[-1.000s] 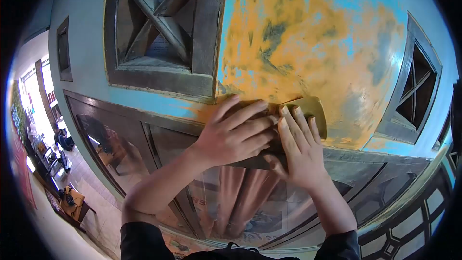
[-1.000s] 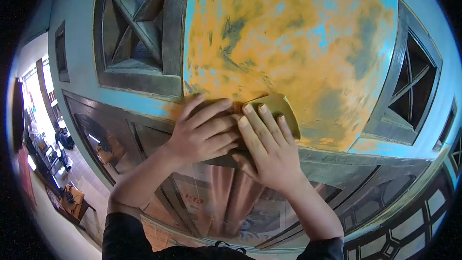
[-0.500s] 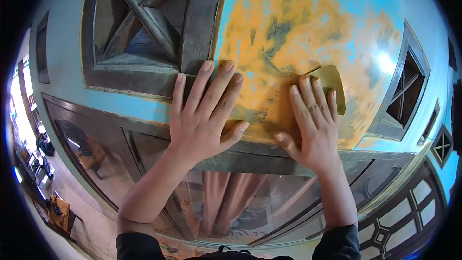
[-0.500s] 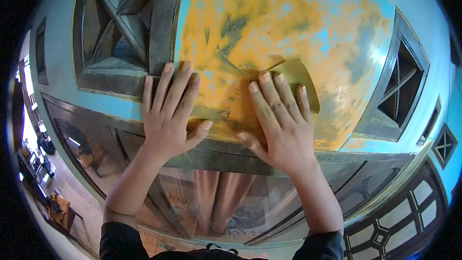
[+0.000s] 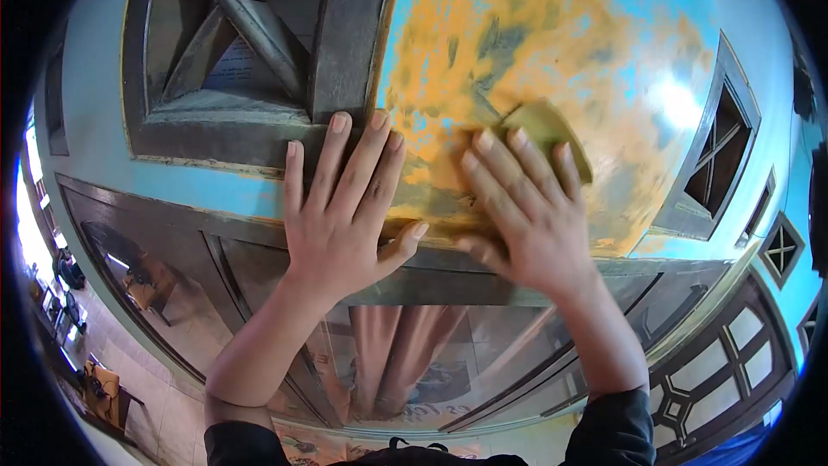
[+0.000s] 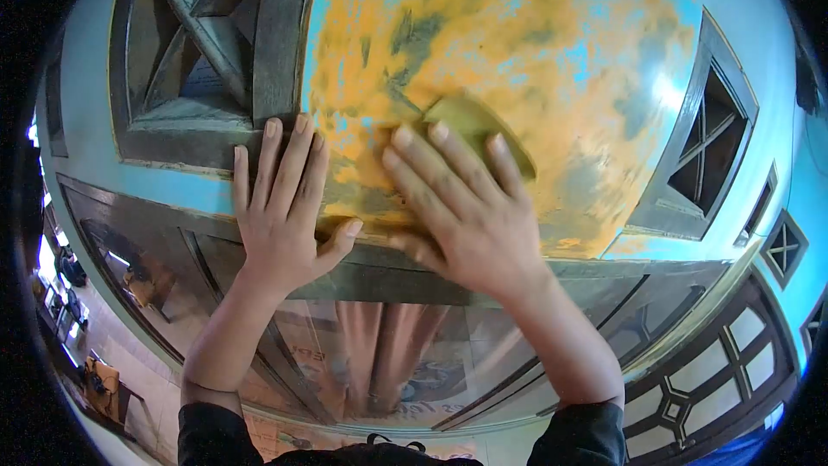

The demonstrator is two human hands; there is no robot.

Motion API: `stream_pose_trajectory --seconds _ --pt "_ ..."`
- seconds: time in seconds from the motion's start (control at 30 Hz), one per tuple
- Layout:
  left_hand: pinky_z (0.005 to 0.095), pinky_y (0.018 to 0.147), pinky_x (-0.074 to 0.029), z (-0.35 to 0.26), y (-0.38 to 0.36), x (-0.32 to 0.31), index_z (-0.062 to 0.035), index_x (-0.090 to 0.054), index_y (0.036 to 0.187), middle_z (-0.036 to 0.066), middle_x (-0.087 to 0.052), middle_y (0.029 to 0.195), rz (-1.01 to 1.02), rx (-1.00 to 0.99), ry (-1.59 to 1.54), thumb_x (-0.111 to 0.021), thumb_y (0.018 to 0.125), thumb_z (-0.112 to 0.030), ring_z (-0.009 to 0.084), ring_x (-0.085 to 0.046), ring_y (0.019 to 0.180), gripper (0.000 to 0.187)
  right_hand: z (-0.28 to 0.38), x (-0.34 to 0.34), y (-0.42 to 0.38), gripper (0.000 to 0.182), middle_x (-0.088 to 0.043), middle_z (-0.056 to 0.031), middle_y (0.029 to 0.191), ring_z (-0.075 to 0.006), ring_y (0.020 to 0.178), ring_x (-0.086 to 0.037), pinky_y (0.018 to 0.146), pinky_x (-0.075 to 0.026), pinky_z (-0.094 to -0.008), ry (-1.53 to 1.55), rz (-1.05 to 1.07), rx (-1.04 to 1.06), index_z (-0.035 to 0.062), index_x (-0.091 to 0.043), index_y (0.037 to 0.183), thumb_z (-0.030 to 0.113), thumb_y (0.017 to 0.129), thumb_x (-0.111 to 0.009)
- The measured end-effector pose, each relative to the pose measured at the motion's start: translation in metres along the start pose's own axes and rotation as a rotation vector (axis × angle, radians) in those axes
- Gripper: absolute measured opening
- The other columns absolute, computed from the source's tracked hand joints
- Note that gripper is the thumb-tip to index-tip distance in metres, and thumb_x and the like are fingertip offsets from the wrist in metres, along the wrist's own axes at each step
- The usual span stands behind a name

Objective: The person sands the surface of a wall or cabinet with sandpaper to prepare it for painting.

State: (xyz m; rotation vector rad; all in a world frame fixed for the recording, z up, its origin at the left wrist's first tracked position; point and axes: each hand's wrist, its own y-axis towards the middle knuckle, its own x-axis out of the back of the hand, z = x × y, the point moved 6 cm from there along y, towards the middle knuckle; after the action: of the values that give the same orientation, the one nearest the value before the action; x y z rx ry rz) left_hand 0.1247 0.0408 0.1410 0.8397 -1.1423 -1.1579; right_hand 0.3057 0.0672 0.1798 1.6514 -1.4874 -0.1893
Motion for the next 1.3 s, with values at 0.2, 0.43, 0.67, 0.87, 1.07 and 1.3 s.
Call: stream_pose_trajectory --seconds 0.2,0.43,0.67,0.87,1.07,1.3 --pt "0.0619 0.121 -0.013 0.002 0.000 0.000 0.0002 -0.048 0.148 0.018 -0.041 0.159 -0.012 -0.006 -0.005 -0.042 0.099 -0.058 0.0411 -0.033 0.149 0.076 0.007 0.007 0.025 0.077 -0.047 -0.0063 0.156 -0.0340 0.146 -0.040 0.120 -0.022 -0.0575 -0.031 -0.066 0.004 0.0168 -0.050 0.150 0.064 0.090 -0.056" --pt "0.0630 0.121 -0.013 0.007 -0.013 -0.003 -0.0019 -0.049 0.147 0.017 -0.041 0.159 -0.013 -0.030 0.026 -0.041 0.099 -0.060 0.0412 -0.033 0.149 0.076 -0.034 0.028 0.043 0.063 -0.046 -0.0005 0.158 -0.0311 0.148 -0.038 0.121 -0.024 -0.0551 -0.151 -0.151 -0.040 0.0261 -0.053 0.149 0.060 0.096 -0.050" --pt "0.0640 0.120 -0.013 0.013 -0.022 -0.003 -0.0077 -0.051 0.148 0.015 -0.043 0.158 0.002 -0.031 0.021 -0.043 0.099 -0.058 0.0409 -0.033 0.149 0.071 -0.008 0.017 0.045 0.065 -0.043 0.0022 0.159 -0.0273 0.147 -0.038 0.120 -0.026 -0.0573 -0.083 -0.066 0.112 0.0286 -0.048 0.152 0.061 0.096 -0.048" --pt "0.0632 0.121 -0.011 0.017 -0.031 -0.004 -0.0167 -0.054 0.147 0.009 -0.042 0.160 -0.019 0.009 -0.054 -0.050 0.096 -0.054 0.0371 -0.033 0.150 0.063 0.008 0.012 0.049 0.068 -0.044 0.0003 0.158 -0.0301 0.148 -0.037 0.119 -0.027 -0.0582 -0.099 -0.046 0.151 0.0314 -0.051 0.149 0.069 0.092 -0.047" --pt "0.0630 0.121 -0.010 0.020 -0.039 -0.006 -0.0201 -0.056 0.146 0.007 -0.042 0.161 -0.059 0.030 -0.108 -0.055 0.093 -0.051 0.0350 -0.032 0.151 0.061 -0.008 0.029 0.067 0.070 -0.045 -0.0011 0.158 -0.0375 0.148 -0.035 0.119 -0.026 -0.0602 -0.137 -0.156 0.055 0.0304 -0.053 0.148 0.072 0.093 -0.043" --pt "0.0630 0.121 -0.010 0.021 -0.042 -0.006 -0.0208 -0.058 0.144 0.006 -0.041 0.161 -0.038 0.025 -0.120 -0.056 0.093 -0.051 0.0339 -0.031 0.152 0.060 -0.016 0.021 0.064 0.070 -0.045 -0.0037 0.158 -0.0371 0.147 -0.037 0.119 -0.028 -0.0585 -0.150 -0.101 0.141 0.0340 -0.054 0.147 0.075 0.091 -0.043"
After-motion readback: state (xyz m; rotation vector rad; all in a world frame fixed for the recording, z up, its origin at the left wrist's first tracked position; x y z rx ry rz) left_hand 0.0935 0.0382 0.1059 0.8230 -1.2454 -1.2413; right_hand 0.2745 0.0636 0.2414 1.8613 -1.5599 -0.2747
